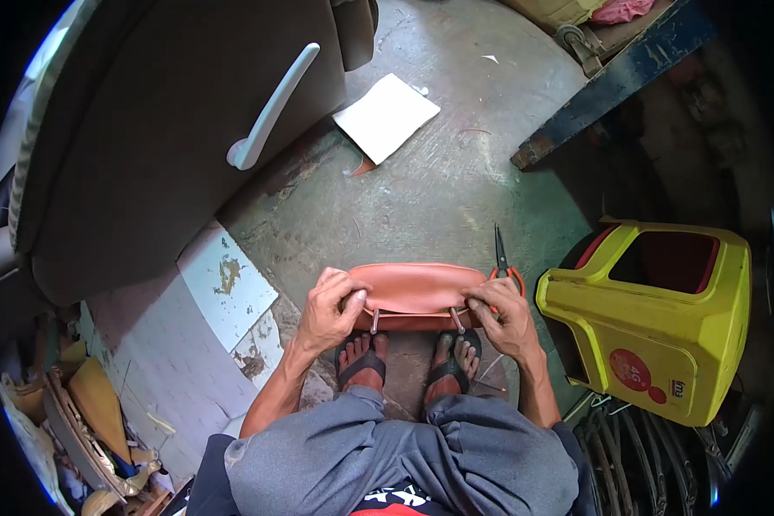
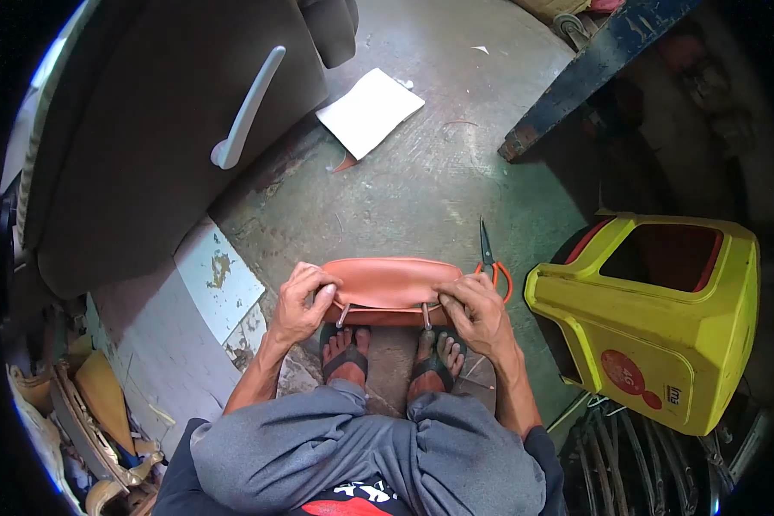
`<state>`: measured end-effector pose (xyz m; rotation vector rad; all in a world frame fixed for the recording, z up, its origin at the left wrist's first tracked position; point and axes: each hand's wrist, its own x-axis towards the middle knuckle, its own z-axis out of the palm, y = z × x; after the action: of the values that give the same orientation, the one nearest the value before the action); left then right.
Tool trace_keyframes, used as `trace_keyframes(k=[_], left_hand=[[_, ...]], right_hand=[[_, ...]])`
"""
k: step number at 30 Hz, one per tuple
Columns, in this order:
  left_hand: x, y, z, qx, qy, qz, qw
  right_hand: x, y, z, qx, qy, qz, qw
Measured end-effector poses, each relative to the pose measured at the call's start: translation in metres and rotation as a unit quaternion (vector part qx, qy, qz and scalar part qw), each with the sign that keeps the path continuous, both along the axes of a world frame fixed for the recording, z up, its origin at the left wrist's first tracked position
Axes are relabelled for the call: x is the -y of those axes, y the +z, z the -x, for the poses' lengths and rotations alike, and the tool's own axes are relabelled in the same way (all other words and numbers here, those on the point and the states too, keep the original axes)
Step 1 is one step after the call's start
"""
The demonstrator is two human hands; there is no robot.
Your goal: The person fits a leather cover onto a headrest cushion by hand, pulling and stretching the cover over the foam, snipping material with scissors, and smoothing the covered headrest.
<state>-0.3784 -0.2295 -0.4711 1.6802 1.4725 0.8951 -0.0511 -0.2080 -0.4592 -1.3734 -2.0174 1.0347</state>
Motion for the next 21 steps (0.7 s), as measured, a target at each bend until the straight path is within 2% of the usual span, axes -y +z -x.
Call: trace_keyframes(k=[2,4,5,6,8,12,14,17,21], left_hand=[[0.005,0.000,-0.002,-0.021,-0.022,0.001,1.000],[0.006,0.005,-0.006,-0.130,-0.111,-0.060,0.983],[0.005,0.009,-0.006,-0.163,-0.138,-0.051,0.976],[0.003,0.011,-0.006,-0.162,-0.139,-0.049,0.976],[-0.003,0.013,-0.004,-0.214,-0.210,-0.066,0.952],[-0.012,0.010,-0.001,-0.248,-0.272,-0.070,0.927],[-0.017,0.010,0.003,-0.272,-0.321,-0.076,0.904],[-0.025,0.007,0.012,-0.234,-0.358,-0.063,0.902],[-0.030,0.012,0.016,-0.254,-0.335,-0.062,0.905]], right_hand=[[0.003,0.002,0.007,0.012,-0.005,-0.022,1.000],[0.002,0.009,0.011,0.081,0.051,-0.057,0.994],[0.001,0.005,0.011,0.097,0.072,-0.073,0.990],[-0.001,0.005,0.010,0.098,0.072,-0.070,0.990],[-0.003,0.006,0.010,0.140,0.121,-0.062,0.981],[-0.005,0.006,0.002,0.175,0.169,-0.057,0.968],[-0.003,0.011,0.000,0.180,0.195,-0.117,0.957],[-0.005,0.013,-0.001,0.180,0.198,-0.115,0.957],[-0.004,0.001,0.000,0.161,0.187,-0.188,0.951]])
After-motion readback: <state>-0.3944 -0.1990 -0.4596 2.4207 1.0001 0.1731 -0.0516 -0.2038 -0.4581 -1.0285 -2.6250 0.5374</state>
